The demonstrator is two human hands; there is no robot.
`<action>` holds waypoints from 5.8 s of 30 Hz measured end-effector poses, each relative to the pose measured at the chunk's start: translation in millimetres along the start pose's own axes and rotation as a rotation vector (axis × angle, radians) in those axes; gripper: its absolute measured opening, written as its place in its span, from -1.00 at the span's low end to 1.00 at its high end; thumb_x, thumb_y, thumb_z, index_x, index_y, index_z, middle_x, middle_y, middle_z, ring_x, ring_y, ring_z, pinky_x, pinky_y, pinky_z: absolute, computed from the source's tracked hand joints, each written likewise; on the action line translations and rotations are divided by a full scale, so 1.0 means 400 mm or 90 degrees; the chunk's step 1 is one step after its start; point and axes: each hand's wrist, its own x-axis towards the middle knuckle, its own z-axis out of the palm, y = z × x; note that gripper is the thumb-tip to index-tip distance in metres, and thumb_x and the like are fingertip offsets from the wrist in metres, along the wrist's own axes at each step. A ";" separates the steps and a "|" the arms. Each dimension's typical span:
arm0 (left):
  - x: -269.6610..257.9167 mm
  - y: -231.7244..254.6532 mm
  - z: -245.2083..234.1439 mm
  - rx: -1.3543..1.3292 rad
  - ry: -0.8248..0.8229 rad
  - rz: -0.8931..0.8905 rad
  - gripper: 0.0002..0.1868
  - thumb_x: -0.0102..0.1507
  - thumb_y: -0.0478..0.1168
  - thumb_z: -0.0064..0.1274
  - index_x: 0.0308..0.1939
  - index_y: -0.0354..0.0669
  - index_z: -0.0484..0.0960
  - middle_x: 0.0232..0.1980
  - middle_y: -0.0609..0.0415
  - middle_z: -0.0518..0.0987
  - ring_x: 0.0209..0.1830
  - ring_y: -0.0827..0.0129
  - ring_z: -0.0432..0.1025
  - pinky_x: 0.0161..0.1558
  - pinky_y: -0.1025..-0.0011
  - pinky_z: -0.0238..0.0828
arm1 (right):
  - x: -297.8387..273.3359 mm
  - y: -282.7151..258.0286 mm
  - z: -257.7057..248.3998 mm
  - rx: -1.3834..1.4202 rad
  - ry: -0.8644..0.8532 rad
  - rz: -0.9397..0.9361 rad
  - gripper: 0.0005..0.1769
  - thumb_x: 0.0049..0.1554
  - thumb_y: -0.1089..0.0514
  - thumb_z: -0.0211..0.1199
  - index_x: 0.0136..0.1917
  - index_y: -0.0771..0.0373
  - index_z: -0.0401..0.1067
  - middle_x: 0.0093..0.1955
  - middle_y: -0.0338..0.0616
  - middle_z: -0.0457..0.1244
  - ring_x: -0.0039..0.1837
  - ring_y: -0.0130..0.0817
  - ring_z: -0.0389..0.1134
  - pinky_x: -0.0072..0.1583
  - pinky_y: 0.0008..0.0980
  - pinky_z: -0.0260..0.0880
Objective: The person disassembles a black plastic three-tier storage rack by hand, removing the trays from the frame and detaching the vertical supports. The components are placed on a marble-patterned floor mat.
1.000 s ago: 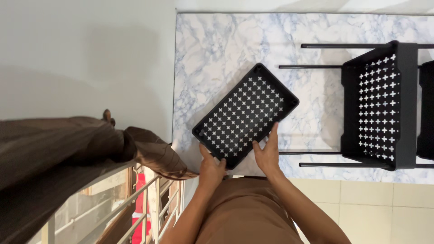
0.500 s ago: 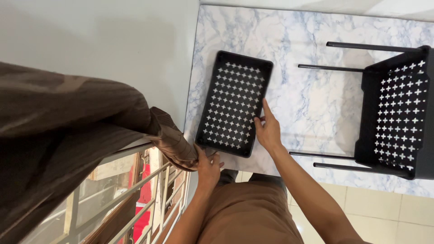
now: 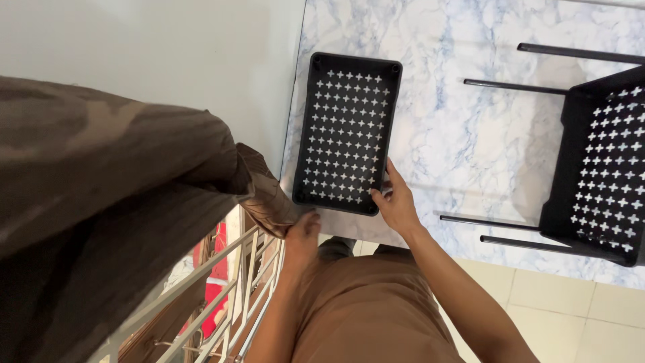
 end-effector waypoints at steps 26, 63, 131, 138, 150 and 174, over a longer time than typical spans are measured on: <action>-0.050 0.065 -0.078 -0.135 -0.081 -0.171 -0.74 0.32 -0.30 -0.11 -0.03 -0.40 0.61 -0.13 -0.08 0.67 -0.29 0.34 0.58 -0.47 0.36 0.63 | -0.119 -0.074 0.068 0.069 -0.025 0.076 -0.07 0.10 0.34 0.27 0.65 0.28 -0.06 0.08 0.00 0.34 -0.31 -0.49 0.24 -0.22 -0.42 0.33; -0.059 0.397 0.072 -0.182 -0.528 -0.014 -0.52 0.42 0.00 -0.02 -0.45 -0.31 0.57 -0.38 0.09 0.62 -0.49 0.53 0.40 -0.40 0.51 0.42 | -0.285 -0.065 -0.194 -0.010 0.040 0.036 -0.55 0.18 0.14 0.24 0.32 0.28 0.43 0.19 -0.06 0.39 0.03 -0.28 0.45 0.08 -0.31 0.48; -0.383 0.880 0.610 0.329 -0.050 0.787 -0.69 0.22 0.02 0.26 -0.21 -0.13 0.67 -0.42 0.17 0.50 -0.37 0.38 0.49 -0.46 0.39 0.39 | -0.469 -0.096 -1.019 -0.486 0.142 -0.309 -0.34 -0.02 -0.13 0.41 0.31 0.12 0.51 -0.34 -0.14 0.27 -0.25 -0.19 0.27 -0.05 -0.20 0.31; -0.353 0.957 0.567 0.300 -0.081 0.821 -0.68 0.25 0.00 0.22 -0.18 -0.18 0.65 -0.41 0.14 0.49 -0.36 0.36 0.47 -0.44 0.38 0.40 | -0.444 -0.191 -1.050 -0.474 0.118 -0.301 -0.37 0.00 -0.13 0.39 0.29 0.15 0.52 -0.34 -0.12 0.26 -0.25 -0.15 0.27 -0.13 -0.18 0.29; -0.338 1.084 0.501 0.319 -0.295 0.665 -0.73 0.28 -0.03 0.17 -0.17 -0.17 0.62 -0.41 0.13 0.51 -0.38 0.31 0.50 -0.53 0.32 0.37 | -0.382 -0.310 -1.109 -0.446 0.021 -0.170 -0.31 -0.13 -0.26 0.35 0.18 0.12 0.62 -0.42 -0.09 0.39 -0.45 -0.16 0.32 -0.38 -0.21 0.27; -0.296 1.221 0.640 0.381 -0.358 0.267 -0.60 0.36 0.08 -0.02 -0.31 -0.19 0.62 -0.33 -0.07 0.61 -0.29 -0.01 0.51 -0.25 0.08 0.40 | -0.261 -0.250 -1.267 -0.559 -0.149 -0.379 -0.30 0.11 -0.27 0.23 0.26 0.34 0.41 -0.09 -0.02 0.32 -0.06 -0.04 0.35 -0.01 -0.12 0.31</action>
